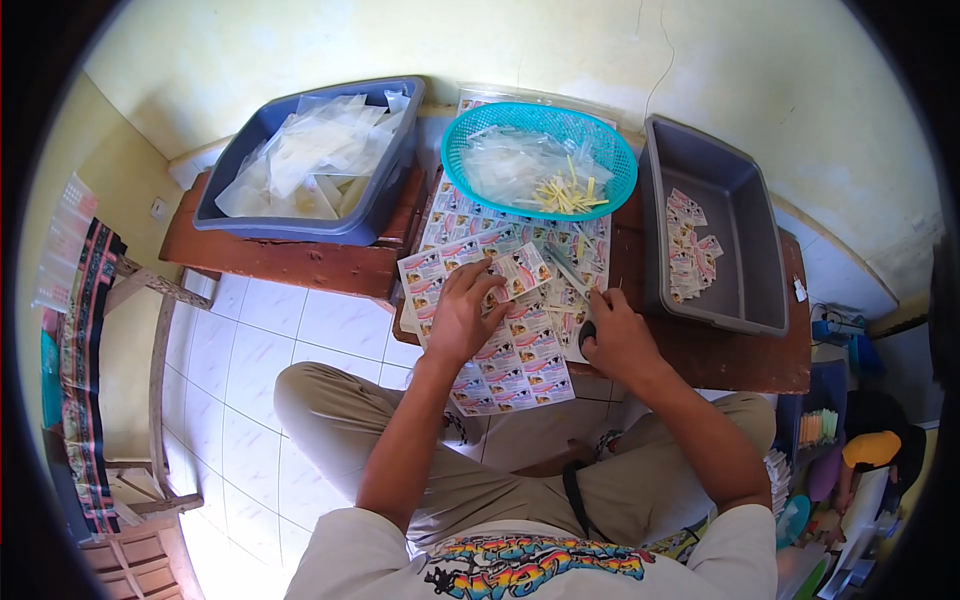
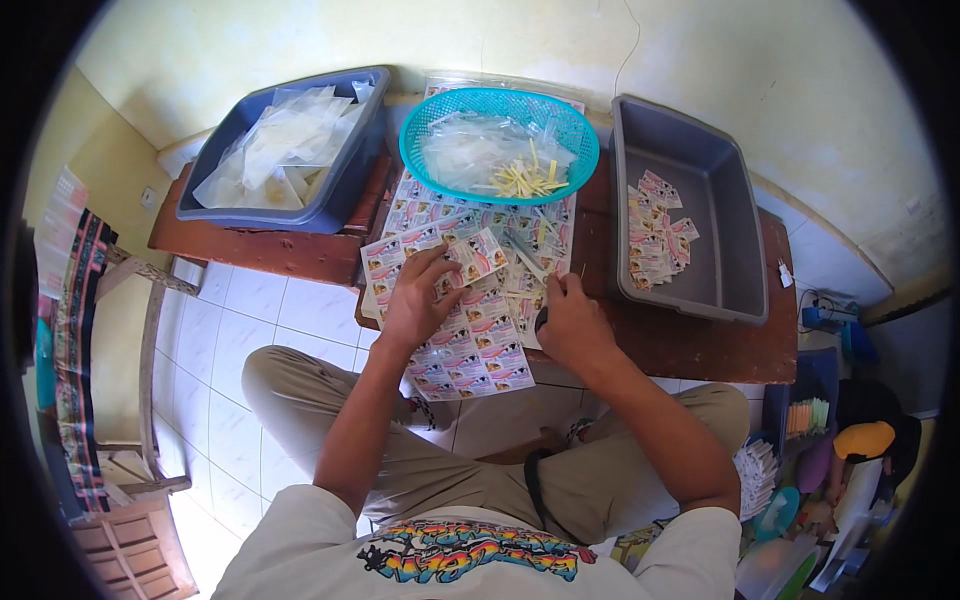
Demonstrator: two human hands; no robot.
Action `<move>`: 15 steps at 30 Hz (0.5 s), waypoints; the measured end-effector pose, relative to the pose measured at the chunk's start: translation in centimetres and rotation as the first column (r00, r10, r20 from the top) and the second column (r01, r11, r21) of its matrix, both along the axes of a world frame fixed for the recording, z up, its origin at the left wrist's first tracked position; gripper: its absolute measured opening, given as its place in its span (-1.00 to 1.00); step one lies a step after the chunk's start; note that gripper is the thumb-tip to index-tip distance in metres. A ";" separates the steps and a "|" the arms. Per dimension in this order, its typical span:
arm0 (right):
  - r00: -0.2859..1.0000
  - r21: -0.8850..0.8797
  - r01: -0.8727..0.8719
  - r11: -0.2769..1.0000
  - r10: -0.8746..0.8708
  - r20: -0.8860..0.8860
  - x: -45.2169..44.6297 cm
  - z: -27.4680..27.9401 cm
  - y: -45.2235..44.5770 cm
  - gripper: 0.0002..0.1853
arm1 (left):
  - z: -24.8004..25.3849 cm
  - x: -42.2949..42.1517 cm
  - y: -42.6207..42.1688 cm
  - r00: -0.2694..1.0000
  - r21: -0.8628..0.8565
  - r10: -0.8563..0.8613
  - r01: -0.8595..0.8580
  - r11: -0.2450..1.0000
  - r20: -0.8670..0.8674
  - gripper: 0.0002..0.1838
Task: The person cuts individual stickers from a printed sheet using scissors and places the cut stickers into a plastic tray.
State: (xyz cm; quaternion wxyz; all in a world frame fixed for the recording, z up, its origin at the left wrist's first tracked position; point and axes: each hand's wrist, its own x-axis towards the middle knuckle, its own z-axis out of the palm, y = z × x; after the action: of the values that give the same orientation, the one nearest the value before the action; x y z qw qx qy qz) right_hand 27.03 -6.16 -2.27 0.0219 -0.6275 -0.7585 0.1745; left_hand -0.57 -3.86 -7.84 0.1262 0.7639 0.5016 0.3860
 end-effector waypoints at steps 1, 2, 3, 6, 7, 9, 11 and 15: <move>0.996 0.044 -0.013 0.999 0.017 -0.087 0.5 0.2 -0.2 -0.22 | 0.0 0.0 0.0 1.000 -0.001 0.006 -0.006 1.000 0.005 -0.55; 0.984 0.087 -0.023 0.996 0.038 -0.172 0.8 0.5 -0.3 -0.23 | 0.0 -0.1 0.0 1.000 -0.006 0.007 -0.007 1.000 0.014 -0.54; 0.985 0.083 -0.030 0.996 0.044 -0.166 0.9 1.1 -0.5 -0.23 | 0.1 -0.1 0.0 1.000 -0.011 0.009 -0.009 1.000 0.024 -0.54; 0.953 -0.020 -0.043 0.999 0.035 -0.300 1.3 2.7 -1.0 -0.20 | 0.4 -0.1 0.0 0.999 -0.023 0.017 -0.016 1.000 0.041 -0.53; 0.941 0.014 -0.056 0.998 0.057 -0.334 1.5 2.7 -1.3 -0.17 | 0.4 -0.1 0.0 0.999 -0.026 0.022 -0.021 0.999 0.047 -0.53; 0.928 0.045 -0.071 0.996 0.082 -0.364 1.4 3.2 -1.7 -0.13 | 0.6 -0.1 0.0 0.998 -0.023 0.026 -0.024 0.999 0.050 -0.53; 0.920 -0.061 -0.014 0.998 -0.011 -0.392 0.9 4.4 -2.1 -0.06 | 0.7 -0.1 0.1 0.998 -0.025 0.029 -0.028 0.999 0.054 -0.53; 0.921 -0.023 -0.060 0.998 0.047 -0.387 0.5 4.9 -2.7 -0.06 | 0.8 0.1 0.2 0.998 -0.008 0.033 -0.033 0.999 0.062 -0.55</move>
State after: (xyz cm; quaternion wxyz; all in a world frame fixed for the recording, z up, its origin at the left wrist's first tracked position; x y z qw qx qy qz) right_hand 27.49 -8.83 2.62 0.1556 -0.5600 -0.7531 0.3082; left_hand -0.48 -3.67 -7.01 0.1382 0.7426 0.5115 0.4097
